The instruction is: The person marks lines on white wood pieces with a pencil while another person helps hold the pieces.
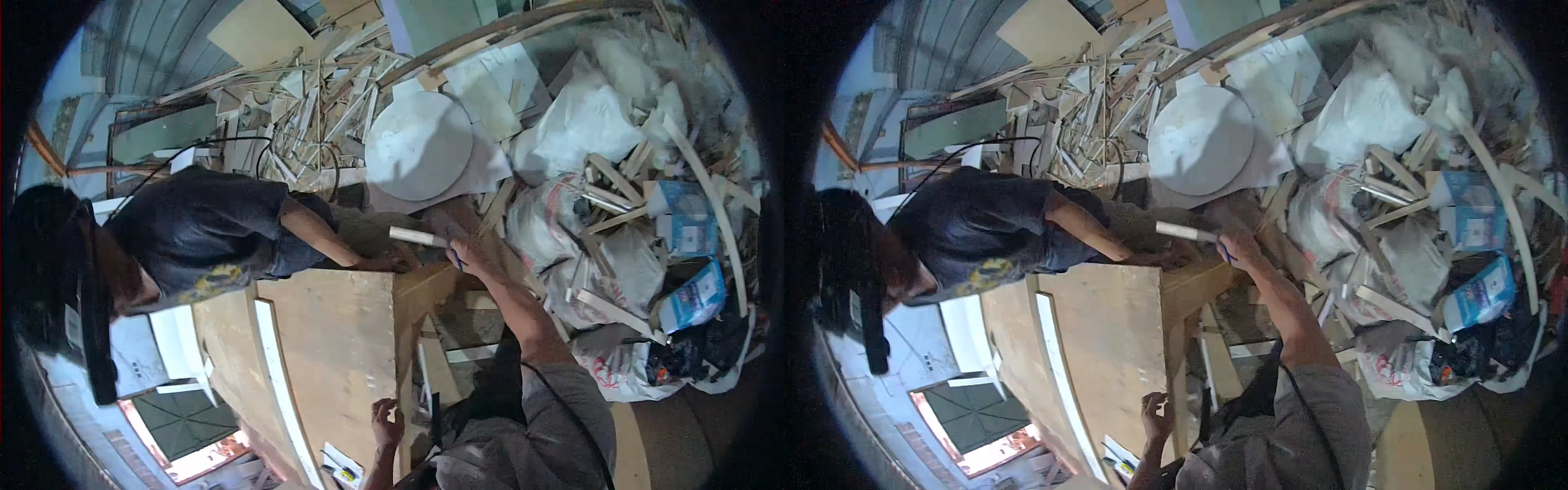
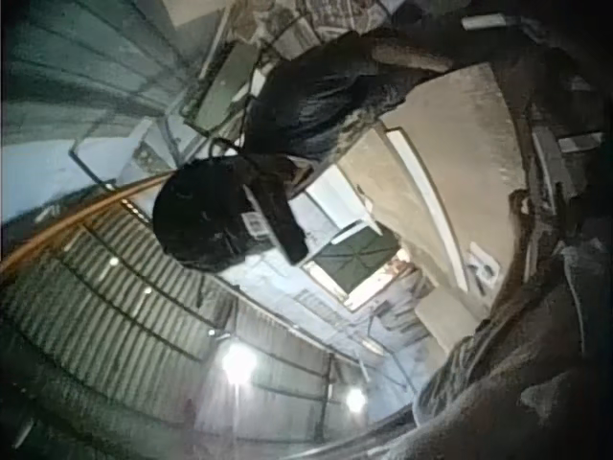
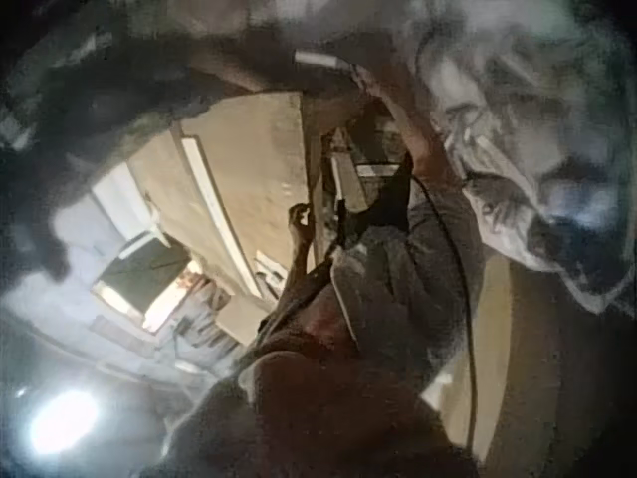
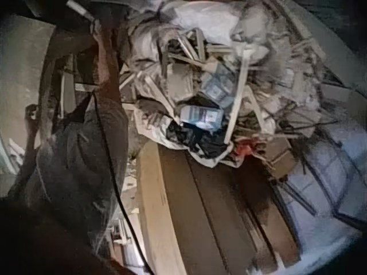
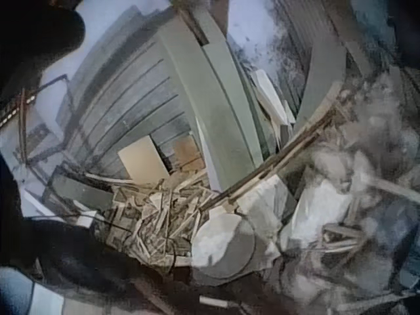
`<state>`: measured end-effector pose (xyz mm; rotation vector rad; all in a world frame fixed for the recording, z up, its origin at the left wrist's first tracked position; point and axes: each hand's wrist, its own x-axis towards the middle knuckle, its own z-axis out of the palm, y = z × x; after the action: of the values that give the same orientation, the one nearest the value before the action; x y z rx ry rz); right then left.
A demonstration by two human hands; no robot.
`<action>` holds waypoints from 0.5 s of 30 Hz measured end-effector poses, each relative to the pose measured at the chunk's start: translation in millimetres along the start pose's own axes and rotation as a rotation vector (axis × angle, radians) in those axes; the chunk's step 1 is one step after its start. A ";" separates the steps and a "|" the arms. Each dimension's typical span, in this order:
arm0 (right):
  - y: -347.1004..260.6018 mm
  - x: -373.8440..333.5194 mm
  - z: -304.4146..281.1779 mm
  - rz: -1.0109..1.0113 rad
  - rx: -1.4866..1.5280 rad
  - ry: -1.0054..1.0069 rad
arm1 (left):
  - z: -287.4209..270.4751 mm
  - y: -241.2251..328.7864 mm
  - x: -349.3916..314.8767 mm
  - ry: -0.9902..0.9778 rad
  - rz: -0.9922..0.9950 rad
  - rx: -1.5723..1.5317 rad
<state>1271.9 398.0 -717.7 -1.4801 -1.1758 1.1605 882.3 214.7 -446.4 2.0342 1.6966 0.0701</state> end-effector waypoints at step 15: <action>-341.9 -155.6 9.7 -0.900 -0.349 0.030 | 30.5 -1.7 -121.4 0.417 -0.097 -0.750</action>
<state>1193.9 297.9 -363.9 -0.9782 -1.8130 0.3228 863.6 91.0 -441.9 1.4216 1.6419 0.9969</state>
